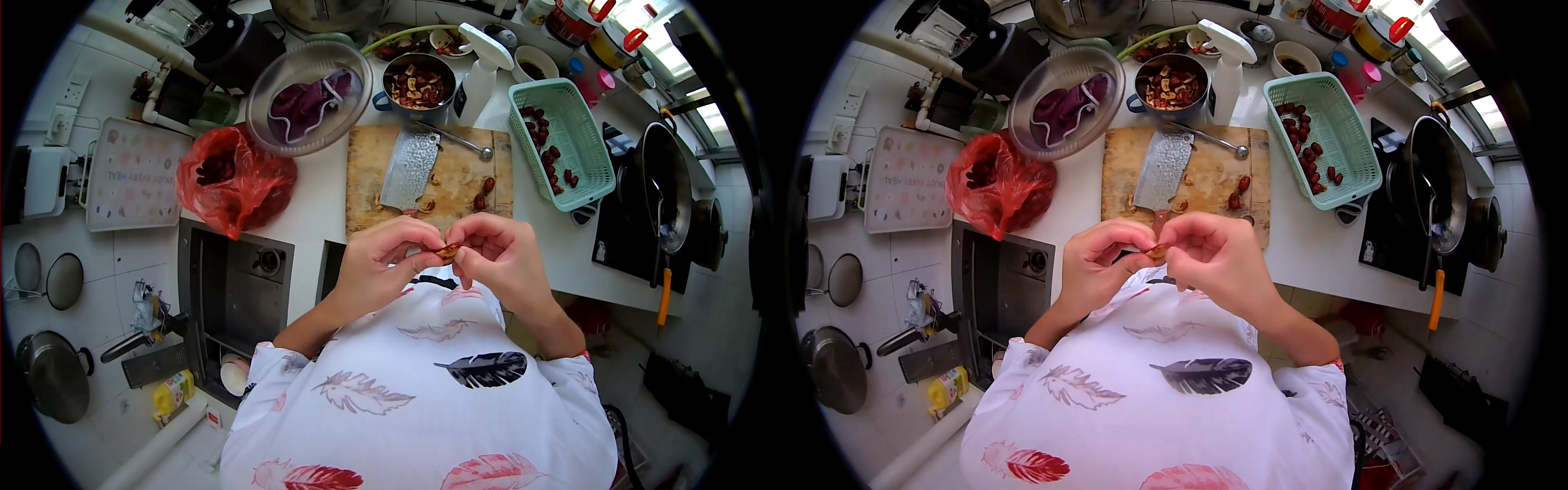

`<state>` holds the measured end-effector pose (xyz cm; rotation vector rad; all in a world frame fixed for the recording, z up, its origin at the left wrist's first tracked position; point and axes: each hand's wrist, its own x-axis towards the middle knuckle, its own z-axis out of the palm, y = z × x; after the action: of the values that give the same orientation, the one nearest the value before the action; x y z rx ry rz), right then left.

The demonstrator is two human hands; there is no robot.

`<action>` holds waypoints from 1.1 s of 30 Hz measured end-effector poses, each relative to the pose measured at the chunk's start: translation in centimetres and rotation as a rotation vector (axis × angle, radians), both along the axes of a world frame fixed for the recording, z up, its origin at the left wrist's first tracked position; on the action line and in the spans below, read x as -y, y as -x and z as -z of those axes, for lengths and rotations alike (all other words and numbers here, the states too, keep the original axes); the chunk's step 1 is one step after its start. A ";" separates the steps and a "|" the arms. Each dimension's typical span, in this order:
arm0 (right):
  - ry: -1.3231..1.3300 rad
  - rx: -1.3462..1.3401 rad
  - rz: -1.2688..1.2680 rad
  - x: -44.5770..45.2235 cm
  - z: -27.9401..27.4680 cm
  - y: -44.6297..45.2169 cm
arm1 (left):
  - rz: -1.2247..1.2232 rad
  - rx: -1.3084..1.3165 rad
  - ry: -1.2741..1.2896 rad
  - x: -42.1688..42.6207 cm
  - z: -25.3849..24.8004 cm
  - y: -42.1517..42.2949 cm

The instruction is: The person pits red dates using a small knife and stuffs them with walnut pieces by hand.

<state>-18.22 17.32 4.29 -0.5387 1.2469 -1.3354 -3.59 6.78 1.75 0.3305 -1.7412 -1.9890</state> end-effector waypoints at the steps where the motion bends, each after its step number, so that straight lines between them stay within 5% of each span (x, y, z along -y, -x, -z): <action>1: -0.043 0.051 0.000 0.0 0.0 0.1 | 0.001 0.001 -0.002 -0.1 0.0 -0.1; 4: -0.086 0.322 0.026 0.2 0.8 0.2 | -0.017 0.059 0.060 0.1 0.0 -0.3; 7: 0.031 0.253 0.117 0.4 0.4 -1.4 | -0.190 0.055 0.233 0.4 0.1 -0.4; 9: 0.097 0.206 0.143 0.4 0.5 -1.8 | -0.170 0.015 -0.049 -0.1 -1.1 -0.5; 13: 0.284 -0.195 0.094 0.5 0.8 -2.0 | -0.164 0.033 0.058 0.2 -0.3 -0.9; 15: 0.293 -0.306 0.067 0.4 0.1 -1.4 | -0.164 0.126 -0.165 0.2 -1.3 -0.9; 17: 0.294 -0.565 -0.073 0.1 -0.3 -0.3 | -0.105 0.168 -0.130 0.7 -1.8 -1.1; 22: 0.175 -0.616 -0.168 -0.3 -1.2 -0.2 | 0.007 0.182 0.013 0.9 -1.6 -1.4; 27: -0.105 -0.115 -0.251 -0.1 -1.7 0.1 | 0.042 0.110 0.125 0.9 -1.2 -1.3; 33: -0.147 0.140 -0.294 -0.1 -1.4 0.5 | 0.069 0.037 0.185 0.7 -0.7 -1.2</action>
<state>-18.74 17.46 5.69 -0.4940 1.0943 -1.0094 -2.39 6.06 2.49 0.2491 -1.9677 -1.8602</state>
